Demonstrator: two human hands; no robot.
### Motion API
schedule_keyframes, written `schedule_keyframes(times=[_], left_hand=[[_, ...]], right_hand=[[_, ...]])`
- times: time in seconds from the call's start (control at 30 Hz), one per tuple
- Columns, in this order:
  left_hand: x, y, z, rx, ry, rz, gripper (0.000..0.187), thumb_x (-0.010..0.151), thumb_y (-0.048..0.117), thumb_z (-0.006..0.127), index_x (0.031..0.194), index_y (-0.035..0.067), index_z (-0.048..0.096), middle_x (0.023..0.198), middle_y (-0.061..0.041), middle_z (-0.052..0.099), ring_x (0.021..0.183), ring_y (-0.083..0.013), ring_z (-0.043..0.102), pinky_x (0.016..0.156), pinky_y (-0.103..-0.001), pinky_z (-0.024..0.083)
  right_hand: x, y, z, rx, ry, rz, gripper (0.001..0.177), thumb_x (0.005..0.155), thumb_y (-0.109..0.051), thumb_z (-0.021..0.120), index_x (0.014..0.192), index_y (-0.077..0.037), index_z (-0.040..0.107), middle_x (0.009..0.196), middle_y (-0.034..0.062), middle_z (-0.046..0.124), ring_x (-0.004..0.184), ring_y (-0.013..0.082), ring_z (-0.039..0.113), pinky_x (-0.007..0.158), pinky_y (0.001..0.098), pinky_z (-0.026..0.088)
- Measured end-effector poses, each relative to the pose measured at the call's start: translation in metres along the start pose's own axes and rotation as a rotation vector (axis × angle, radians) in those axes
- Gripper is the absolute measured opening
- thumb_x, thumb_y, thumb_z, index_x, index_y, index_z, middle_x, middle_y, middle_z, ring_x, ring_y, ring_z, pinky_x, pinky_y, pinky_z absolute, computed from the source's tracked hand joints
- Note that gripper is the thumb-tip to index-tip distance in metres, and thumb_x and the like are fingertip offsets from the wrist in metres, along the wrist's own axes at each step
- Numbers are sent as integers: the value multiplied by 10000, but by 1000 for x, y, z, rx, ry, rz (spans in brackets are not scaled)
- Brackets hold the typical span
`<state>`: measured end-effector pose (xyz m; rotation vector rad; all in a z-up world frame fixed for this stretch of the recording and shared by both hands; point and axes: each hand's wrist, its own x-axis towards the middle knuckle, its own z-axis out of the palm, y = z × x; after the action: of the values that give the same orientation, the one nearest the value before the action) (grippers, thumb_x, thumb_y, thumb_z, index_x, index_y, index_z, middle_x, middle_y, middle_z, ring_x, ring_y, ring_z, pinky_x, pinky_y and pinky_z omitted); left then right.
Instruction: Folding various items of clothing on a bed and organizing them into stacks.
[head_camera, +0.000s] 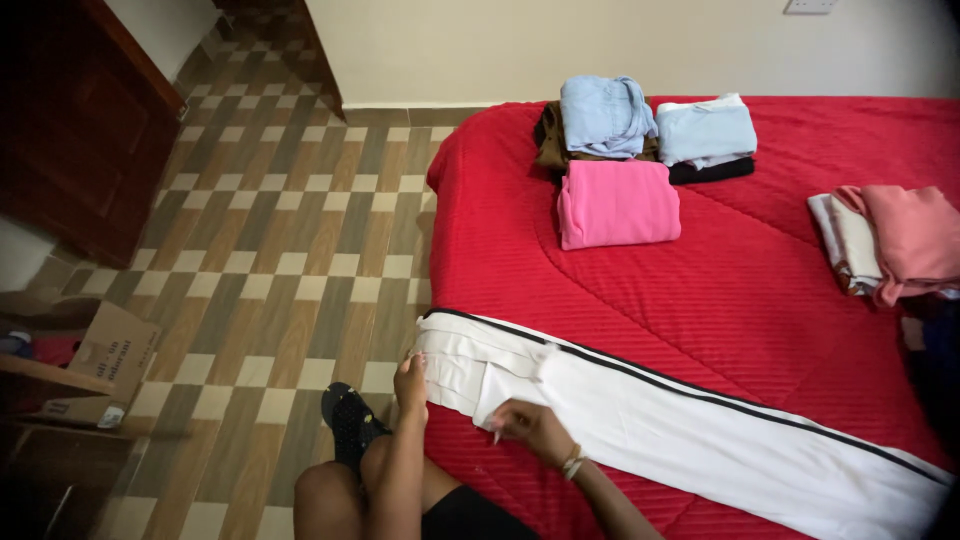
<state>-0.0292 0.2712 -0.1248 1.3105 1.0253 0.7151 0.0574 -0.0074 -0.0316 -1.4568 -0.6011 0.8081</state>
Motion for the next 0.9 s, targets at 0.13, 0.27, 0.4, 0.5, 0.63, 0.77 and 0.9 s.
schedule_keyframes(times=[0.13, 0.27, 0.4, 0.5, 0.63, 0.77, 0.9], left_hand=[[7, -3, -13, -62, 10, -197, 513, 1002, 375, 588, 1238, -72, 675, 1161, -193, 725, 1076, -305, 651, 945, -404, 497], [0, -5, -19, 72, -8, -292, 552, 1008, 416, 612, 1229, -87, 667, 1151, -172, 720, 1064, -277, 651, 933, -391, 490], [-2, -1, -8, 38, -99, -157, 483, 980, 375, 613, 1243, -26, 666, 1160, -114, 722, 1081, -228, 653, 960, -355, 481], [5, 0, 3, -19, -65, 13, 403, 975, 311, 593, 1185, -12, 713, 1147, -109, 734, 1084, -238, 656, 968, -360, 487], [6, 18, 11, -372, 96, -243, 391, 981, 291, 675, 1264, 22, 646, 1143, -121, 612, 1049, -278, 575, 878, -445, 471], [11, 22, 21, -546, 148, -599, 597, 904, 421, 703, 1390, 129, 513, 1290, -61, 575, 1130, -230, 582, 896, -487, 523], [23, 24, 8, -644, 102, -783, 696, 881, 519, 676, 1441, 159, 474, 1364, -67, 517, 1195, -223, 521, 934, -500, 504]], right_hand=[[-3, -2, -23, -531, 176, -259, 198, 954, -126, 694, 1130, -36, 704, 1014, 129, 749, 897, 226, 702, 772, 331, 553], [-3, -4, -127, -938, 769, -402, 341, 852, -222, 772, 1152, -101, 665, 1109, 148, 686, 1079, 355, 631, 969, 473, 482], [-44, -15, -181, -1038, 791, -201, 430, 824, -302, 815, 1185, -122, 666, 1172, 150, 654, 1111, 369, 596, 967, 482, 467], [-81, -30, -189, -1130, 811, -72, 530, 762, -330, 840, 1218, -125, 666, 1234, 169, 610, 1147, 392, 552, 972, 512, 446], [-125, -43, -189, -1160, 928, 51, 526, 772, -350, 837, 1218, -125, 671, 1207, 173, 583, 1153, 377, 523, 998, 510, 438], [-147, -37, -199, -1181, 944, 16, 499, 815, -360, 817, 1214, -106, 659, 1186, 168, 565, 1146, 350, 506, 1006, 470, 446], [-147, -26, -202, -1131, 1045, -58, 486, 829, -284, 818, 1228, -68, 640, 1205, 198, 560, 1152, 358, 510, 982, 466, 455]])
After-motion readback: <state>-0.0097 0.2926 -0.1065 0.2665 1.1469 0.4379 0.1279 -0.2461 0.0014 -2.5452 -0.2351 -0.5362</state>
